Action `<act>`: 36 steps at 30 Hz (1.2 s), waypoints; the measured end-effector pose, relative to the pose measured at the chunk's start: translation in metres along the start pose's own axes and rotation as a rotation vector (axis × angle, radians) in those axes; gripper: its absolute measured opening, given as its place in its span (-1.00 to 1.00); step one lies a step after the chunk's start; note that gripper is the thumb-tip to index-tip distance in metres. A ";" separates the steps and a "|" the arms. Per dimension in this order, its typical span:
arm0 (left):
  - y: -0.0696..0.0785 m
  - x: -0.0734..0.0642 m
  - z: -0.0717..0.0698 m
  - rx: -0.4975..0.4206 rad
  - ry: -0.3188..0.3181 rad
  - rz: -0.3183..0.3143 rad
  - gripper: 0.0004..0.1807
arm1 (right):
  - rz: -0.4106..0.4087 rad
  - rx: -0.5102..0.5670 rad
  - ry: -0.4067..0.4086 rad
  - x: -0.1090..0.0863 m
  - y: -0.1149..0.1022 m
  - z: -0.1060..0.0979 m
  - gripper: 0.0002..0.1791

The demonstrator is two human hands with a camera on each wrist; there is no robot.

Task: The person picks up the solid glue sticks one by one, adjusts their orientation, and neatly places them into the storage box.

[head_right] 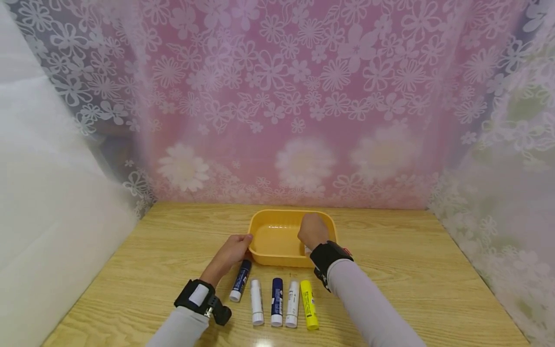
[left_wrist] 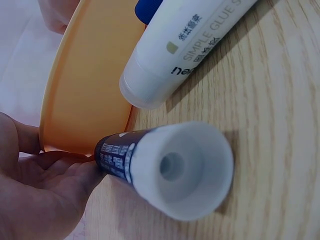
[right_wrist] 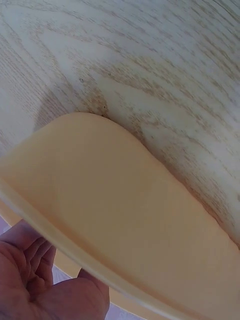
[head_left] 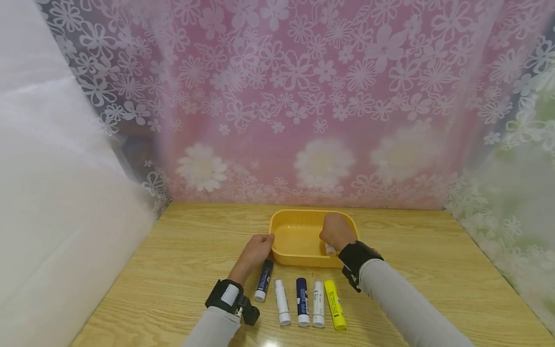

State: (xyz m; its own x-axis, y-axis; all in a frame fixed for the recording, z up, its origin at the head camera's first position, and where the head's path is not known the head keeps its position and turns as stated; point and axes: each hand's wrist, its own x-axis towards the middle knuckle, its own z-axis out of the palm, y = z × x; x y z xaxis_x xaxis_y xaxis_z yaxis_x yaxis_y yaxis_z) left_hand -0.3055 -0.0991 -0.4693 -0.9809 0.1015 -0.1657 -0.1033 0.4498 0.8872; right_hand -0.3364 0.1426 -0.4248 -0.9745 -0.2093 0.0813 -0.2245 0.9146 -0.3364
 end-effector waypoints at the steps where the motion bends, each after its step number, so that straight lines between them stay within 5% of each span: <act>1: 0.000 0.000 0.000 -0.001 -0.001 -0.002 -0.52 | 0.008 -0.001 -0.003 0.001 0.000 0.001 -0.54; 24: 0.000 -0.001 0.000 0.002 0.000 -0.010 -0.52 | 0.078 0.000 -0.046 0.010 0.002 0.015 -0.60; 36: 0.000 0.001 -0.001 0.007 0.003 -0.026 -0.52 | 0.017 0.022 -0.012 0.008 0.004 0.020 -0.65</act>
State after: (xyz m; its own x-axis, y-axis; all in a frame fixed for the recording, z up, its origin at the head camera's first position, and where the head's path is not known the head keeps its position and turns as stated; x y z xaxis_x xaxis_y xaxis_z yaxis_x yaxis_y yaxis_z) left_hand -0.3061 -0.0996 -0.4690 -0.9784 0.0869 -0.1874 -0.1278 0.4585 0.8795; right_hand -0.3451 0.1378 -0.4441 -0.9781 -0.1980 0.0639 -0.2077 0.9101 -0.3586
